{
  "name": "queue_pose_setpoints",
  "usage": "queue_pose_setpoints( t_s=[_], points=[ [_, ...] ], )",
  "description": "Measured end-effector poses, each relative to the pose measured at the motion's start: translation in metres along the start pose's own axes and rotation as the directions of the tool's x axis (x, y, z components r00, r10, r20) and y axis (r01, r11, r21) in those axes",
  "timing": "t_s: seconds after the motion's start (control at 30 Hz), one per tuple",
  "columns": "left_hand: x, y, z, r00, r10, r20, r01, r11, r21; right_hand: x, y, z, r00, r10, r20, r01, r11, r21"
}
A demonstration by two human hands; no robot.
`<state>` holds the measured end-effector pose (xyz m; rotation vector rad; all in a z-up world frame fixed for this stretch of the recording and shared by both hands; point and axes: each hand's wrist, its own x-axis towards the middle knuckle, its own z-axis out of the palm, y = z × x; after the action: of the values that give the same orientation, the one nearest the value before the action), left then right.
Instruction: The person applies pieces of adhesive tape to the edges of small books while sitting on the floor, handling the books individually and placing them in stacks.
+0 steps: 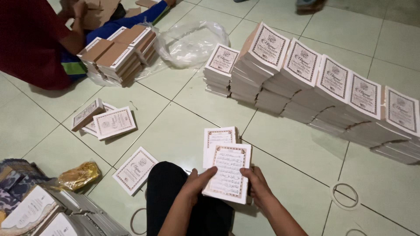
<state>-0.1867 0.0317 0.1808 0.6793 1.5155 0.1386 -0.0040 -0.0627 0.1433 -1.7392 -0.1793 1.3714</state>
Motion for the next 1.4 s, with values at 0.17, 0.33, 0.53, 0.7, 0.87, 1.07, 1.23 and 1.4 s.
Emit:
queue_pose_setpoints(
  t_s=[0.17,0.33,0.53,0.7,0.87,1.07,1.23,1.4],
  points=[
    [-0.006,-0.041,0.01,0.992,0.113,0.056,-0.116,0.992,0.053,-0.002,0.052,-0.037,0.994,-0.083,0.065,0.058,0.943,0.328],
    [0.006,-0.107,0.05,0.955,0.194,0.225,-0.193,0.981,-0.027,-0.047,0.089,-0.098,0.978,-0.191,0.089,0.13,0.877,0.462],
    [-0.036,-0.091,0.11,0.949,-0.005,0.314,-0.115,0.925,0.362,-0.052,0.089,-0.155,0.986,0.01,-0.166,0.046,0.944,0.325],
    [-0.021,-0.086,0.154,0.926,0.05,0.373,-0.159,0.95,0.267,0.011,0.118,-0.222,0.989,-0.129,-0.068,0.144,0.933,0.329],
    [-0.011,-0.075,0.171,0.945,0.037,0.324,-0.158,0.921,0.356,0.01,0.075,-0.209,0.932,-0.066,-0.355,0.087,0.995,0.043],
    [0.0,-0.066,0.184,0.93,0.051,0.363,-0.266,0.774,0.575,0.001,0.055,-0.196,0.911,-0.049,-0.409,0.0,0.993,-0.12],
    [-0.009,-0.072,0.184,0.943,0.115,0.313,-0.236,0.892,0.384,0.002,0.053,-0.201,0.935,-0.057,-0.35,-0.004,0.985,-0.172],
    [0.007,-0.095,0.199,0.892,0.154,0.425,-0.166,0.986,-0.009,0.005,0.051,-0.193,0.968,-0.135,-0.211,0.094,0.976,-0.196]
  ],
)
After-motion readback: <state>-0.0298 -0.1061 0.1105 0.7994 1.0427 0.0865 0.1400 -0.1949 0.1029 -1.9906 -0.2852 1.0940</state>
